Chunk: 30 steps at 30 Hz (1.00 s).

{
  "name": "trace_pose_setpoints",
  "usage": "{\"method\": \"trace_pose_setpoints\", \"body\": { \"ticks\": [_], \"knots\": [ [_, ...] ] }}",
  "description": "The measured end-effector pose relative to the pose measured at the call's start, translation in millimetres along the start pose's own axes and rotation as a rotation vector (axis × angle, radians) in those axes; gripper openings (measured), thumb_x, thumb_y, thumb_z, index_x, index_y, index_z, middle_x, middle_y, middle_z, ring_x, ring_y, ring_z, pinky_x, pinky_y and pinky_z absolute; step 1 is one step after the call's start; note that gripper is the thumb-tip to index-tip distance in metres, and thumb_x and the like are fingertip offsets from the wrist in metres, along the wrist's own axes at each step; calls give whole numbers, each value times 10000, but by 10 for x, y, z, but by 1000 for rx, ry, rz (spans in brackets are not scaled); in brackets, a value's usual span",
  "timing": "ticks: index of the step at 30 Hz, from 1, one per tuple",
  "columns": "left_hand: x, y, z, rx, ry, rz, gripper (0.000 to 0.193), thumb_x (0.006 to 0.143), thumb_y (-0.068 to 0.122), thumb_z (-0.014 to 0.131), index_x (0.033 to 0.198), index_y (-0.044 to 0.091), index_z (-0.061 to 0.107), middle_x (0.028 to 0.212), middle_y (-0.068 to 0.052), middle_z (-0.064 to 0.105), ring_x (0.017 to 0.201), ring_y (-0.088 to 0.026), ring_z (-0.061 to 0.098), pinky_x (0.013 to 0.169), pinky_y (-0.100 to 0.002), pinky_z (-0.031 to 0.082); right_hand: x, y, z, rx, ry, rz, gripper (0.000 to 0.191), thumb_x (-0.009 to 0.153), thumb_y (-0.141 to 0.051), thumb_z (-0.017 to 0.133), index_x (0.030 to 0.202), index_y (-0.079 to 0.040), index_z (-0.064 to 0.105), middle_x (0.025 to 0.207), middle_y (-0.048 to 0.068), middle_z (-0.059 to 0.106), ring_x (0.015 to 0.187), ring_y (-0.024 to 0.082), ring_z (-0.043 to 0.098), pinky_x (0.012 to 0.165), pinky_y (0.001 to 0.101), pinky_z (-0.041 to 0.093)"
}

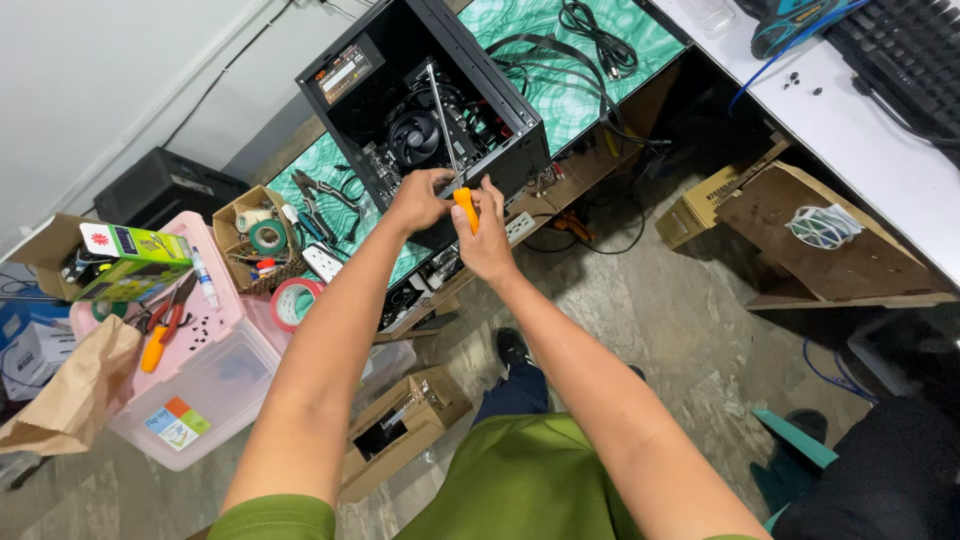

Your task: The person works inside an open desktop computer case on a workbench, positioning a motherboard and cooling fan, then uses a screwdriver to drive screws and secure components. They route and connect cables inside the case, reposition the case, and continue fastening parts with the screwdriver.

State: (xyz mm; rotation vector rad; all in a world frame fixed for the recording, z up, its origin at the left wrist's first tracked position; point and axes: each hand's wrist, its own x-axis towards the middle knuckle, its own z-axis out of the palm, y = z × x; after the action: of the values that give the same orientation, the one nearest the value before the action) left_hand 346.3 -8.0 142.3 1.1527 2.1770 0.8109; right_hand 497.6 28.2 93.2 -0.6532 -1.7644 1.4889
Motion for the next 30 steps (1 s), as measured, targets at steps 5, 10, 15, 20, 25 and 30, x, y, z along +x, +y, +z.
{"method": "trace_pose_setpoints", "body": {
  "ticks": [5,10,15,20,25,30],
  "knots": [
    [-23,15,-33,194,104,-2,524,718,142,833,1230,120,724,1049,-231,727,1028,-375,715,876,-414,566,65,2,63,-10,-14,12,353,1029,-217,601,1305,-11,521,1581,296,308,1032,303,660,965,386,520],
    [-47,1,65,162,241,32,461,777,139,785,1233,172,729,1039,-187,746,1019,-400,694,850,-453,548,235,105,81,78,-24,2,357,1031,-226,583,1305,-12,503,1556,290,328,1083,312,684,981,374,530],
    [2,-43,230,201,358,-28,448,768,242,846,1199,194,734,1027,-156,752,983,-378,711,847,-444,552,351,240,-180,-72,-85,-167,292,1061,-170,622,1292,-11,541,1532,292,424,1347,416,555,1082,420,473],
    [45,-82,460,231,376,-53,456,751,282,871,1178,194,741,1040,-147,756,975,-363,716,839,-432,556,-5,452,-701,-79,-107,-101,317,1036,-174,616,1277,-9,491,1539,220,495,1246,365,609,1059,406,474],
    [-46,-38,684,237,365,-117,461,755,292,879,1187,204,744,1009,-156,747,981,-355,711,875,-431,543,-637,534,-1300,6,-105,222,304,996,-212,582,1234,-38,508,1294,170,578,957,294,719,788,397,595],
    [-125,17,969,249,354,-104,431,808,282,849,1220,217,739,1036,-133,757,1017,-351,710,887,-431,542,-1086,702,-1844,-225,-84,123,285,995,-188,656,1212,-26,568,1125,187,641,960,371,681,841,425,546]
  ]
}}
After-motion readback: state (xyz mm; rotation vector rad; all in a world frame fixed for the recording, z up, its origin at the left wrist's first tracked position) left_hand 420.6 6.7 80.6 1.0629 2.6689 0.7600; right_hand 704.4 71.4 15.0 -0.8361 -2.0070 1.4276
